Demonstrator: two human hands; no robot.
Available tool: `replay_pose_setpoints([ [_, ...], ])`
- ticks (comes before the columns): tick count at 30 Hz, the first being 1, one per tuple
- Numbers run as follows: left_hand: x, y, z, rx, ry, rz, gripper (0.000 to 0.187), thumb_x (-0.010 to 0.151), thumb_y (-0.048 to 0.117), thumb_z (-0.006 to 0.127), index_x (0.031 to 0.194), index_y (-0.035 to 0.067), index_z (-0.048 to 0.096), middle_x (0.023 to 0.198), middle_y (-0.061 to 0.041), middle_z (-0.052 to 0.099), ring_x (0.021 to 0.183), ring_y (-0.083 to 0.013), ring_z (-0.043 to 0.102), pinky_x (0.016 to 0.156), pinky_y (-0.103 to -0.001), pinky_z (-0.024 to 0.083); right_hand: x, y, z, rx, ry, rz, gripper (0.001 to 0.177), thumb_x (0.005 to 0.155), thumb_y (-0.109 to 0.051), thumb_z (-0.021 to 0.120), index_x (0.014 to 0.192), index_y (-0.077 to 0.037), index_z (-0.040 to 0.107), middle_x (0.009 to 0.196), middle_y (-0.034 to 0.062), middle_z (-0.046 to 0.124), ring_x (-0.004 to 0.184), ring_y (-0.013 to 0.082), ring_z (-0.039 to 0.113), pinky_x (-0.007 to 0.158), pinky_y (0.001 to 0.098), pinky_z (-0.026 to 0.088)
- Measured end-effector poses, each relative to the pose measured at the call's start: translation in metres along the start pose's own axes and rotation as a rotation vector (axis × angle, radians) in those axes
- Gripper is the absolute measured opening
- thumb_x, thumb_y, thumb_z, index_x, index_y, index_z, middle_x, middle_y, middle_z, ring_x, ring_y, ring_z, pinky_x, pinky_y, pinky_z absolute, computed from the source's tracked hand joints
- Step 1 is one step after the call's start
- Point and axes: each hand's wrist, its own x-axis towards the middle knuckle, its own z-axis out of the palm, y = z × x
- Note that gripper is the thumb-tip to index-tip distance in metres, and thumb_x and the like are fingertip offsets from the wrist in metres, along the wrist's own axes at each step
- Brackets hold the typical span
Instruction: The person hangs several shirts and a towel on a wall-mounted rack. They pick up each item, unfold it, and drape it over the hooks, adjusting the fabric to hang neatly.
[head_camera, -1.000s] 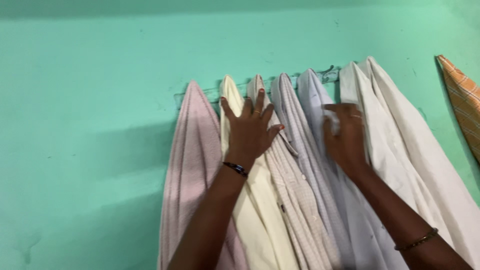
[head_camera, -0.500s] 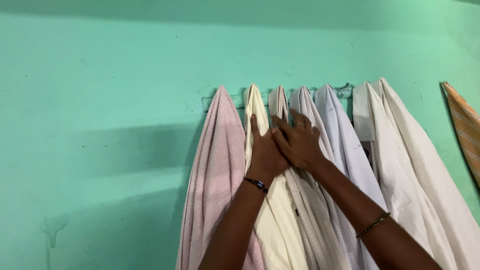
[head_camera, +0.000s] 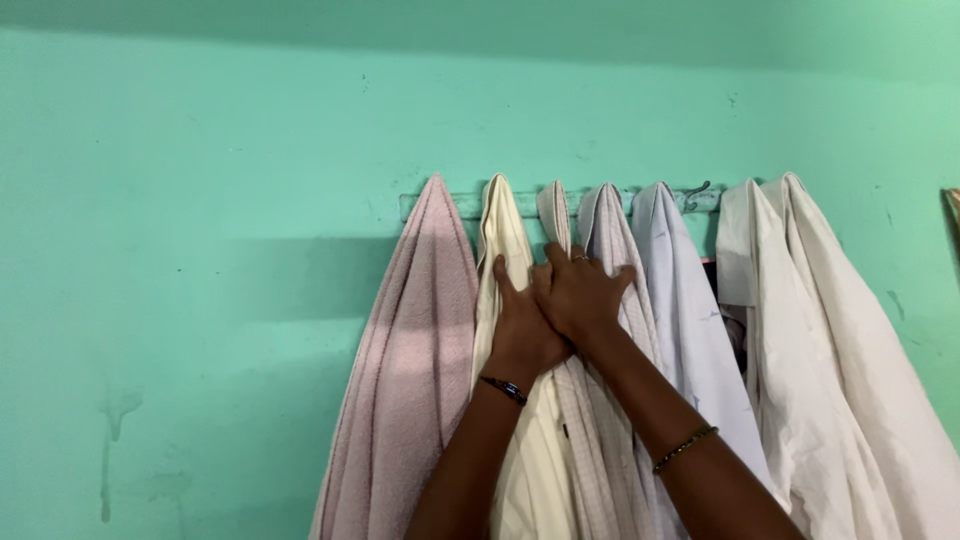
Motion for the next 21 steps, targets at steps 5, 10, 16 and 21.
replay_pose_setpoints([
  [5,-0.006,0.008,0.004,0.031,0.069,-0.022,0.069,0.092,0.061,0.055,0.147,0.018,0.051,0.139,-0.005,0.059,0.14,-0.0273,0.039,0.112,-0.08,0.003,-0.01,0.005,0.003,-0.008,0.05,-0.067,0.039,0.099,-0.043,0.043,0.114,-0.013,0.062,0.119,0.0143,0.066,0.108,0.0367,0.066,0.101,0.074,0.021],
  [10,-0.01,0.014,0.008,-0.009,0.127,-0.035,0.066,0.091,0.059,0.057,0.142,0.017,0.055,0.138,-0.008,0.061,0.139,-0.0287,0.042,0.111,-0.08,0.005,-0.018,0.008,0.003,0.038,0.121,-0.124,0.038,0.098,-0.041,0.043,0.111,-0.012,0.064,0.118,0.0158,0.066,0.105,0.0398,0.065,0.101,0.0753,0.017],
  [16,-0.015,0.018,0.014,-0.074,0.163,-0.041,0.059,0.094,0.055,0.059,0.14,0.018,0.058,0.138,-0.003,0.063,0.14,-0.0288,0.045,0.113,-0.081,0.005,-0.024,0.011,0.004,0.066,0.137,-0.134,0.037,0.097,-0.041,0.045,0.11,-0.012,0.065,0.117,0.0165,0.067,0.103,0.0403,0.066,0.102,0.0752,0.017],
  [21,-0.023,0.02,0.017,-0.152,0.227,-0.03,0.065,0.092,0.056,0.061,0.144,0.017,0.055,0.138,-0.004,0.063,0.139,-0.0269,0.046,0.115,-0.08,0.001,-0.033,0.011,0.008,0.057,0.147,-0.116,0.035,0.097,-0.04,0.046,0.11,-0.012,0.065,0.116,0.016,0.067,0.101,0.04,0.067,0.104,0.0751,0.017],
])
